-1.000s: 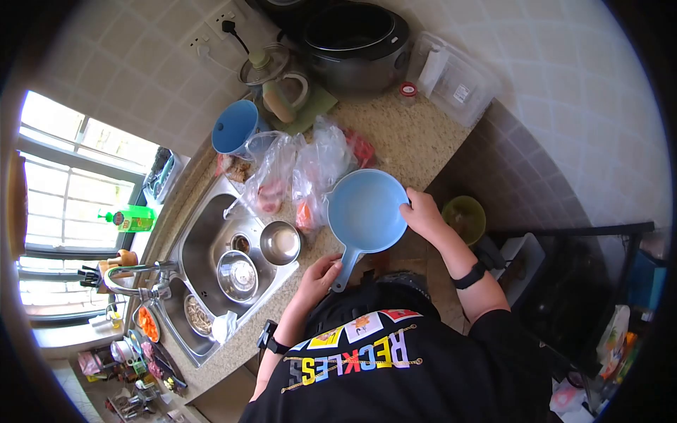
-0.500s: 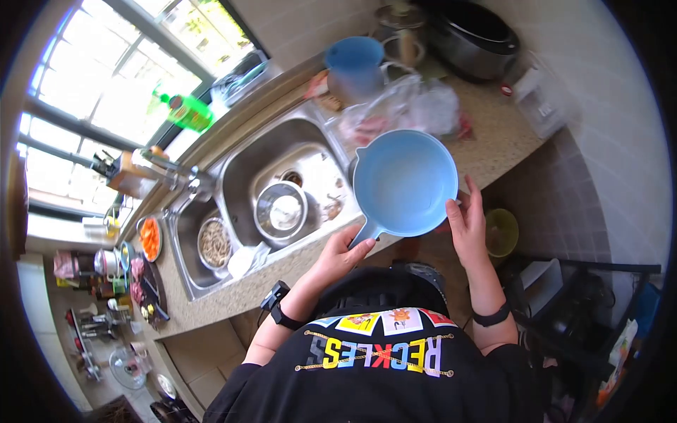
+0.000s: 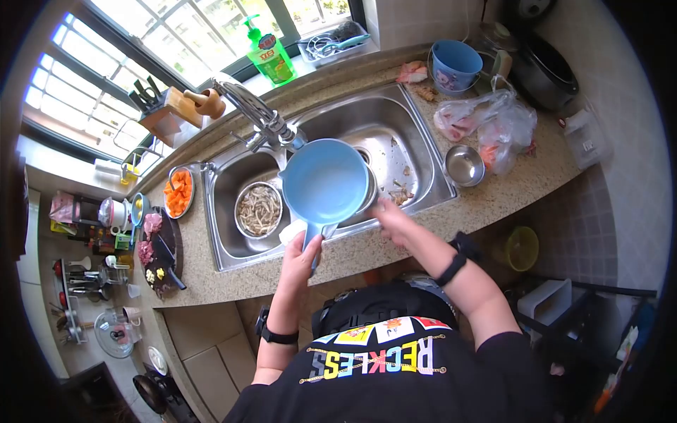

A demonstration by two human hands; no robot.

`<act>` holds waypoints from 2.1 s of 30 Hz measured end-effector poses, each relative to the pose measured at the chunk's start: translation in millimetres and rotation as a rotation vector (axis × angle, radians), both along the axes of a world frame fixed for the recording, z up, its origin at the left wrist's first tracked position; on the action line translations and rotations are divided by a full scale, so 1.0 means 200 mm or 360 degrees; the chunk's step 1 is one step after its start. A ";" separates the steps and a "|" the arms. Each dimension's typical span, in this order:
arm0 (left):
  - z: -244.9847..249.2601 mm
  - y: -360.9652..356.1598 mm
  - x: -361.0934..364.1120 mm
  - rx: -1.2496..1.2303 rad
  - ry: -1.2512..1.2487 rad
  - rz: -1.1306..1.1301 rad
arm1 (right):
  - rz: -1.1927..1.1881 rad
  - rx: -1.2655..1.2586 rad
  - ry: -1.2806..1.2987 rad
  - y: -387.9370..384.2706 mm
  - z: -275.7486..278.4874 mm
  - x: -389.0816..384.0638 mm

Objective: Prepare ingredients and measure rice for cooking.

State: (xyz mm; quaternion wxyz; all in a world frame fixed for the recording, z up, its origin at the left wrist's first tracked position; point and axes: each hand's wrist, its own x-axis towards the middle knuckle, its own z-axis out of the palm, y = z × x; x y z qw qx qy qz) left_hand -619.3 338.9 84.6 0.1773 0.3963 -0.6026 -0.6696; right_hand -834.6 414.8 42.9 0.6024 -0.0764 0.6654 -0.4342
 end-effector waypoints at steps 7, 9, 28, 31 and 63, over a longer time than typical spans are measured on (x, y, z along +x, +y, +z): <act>-0.01 0.00 0.27 0.0291 0.0011 0.0465 | -0.0179 0.0196 0.0187 -0.47 -0.73 -0.19; -0.03 0.01 0.31 0.0239 -0.0055 0.0554 | -0.0317 0.0420 0.0079 -0.53 -0.79 -0.15; 0.06 -0.48 0.44 -0.0122 0.0016 0.0622 | -0.0360 0.0199 0.0786 -0.63 -0.87 -0.23; 0.08 -0.65 0.46 -0.0183 0.0074 0.0689 | -0.0201 0.0068 0.1193 -0.61 -0.86 -0.29; -0.44 -1.77 -0.08 -0.0078 0.0898 0.0646 | -0.1143 -0.0193 -0.0046 -0.49 -0.25 0.05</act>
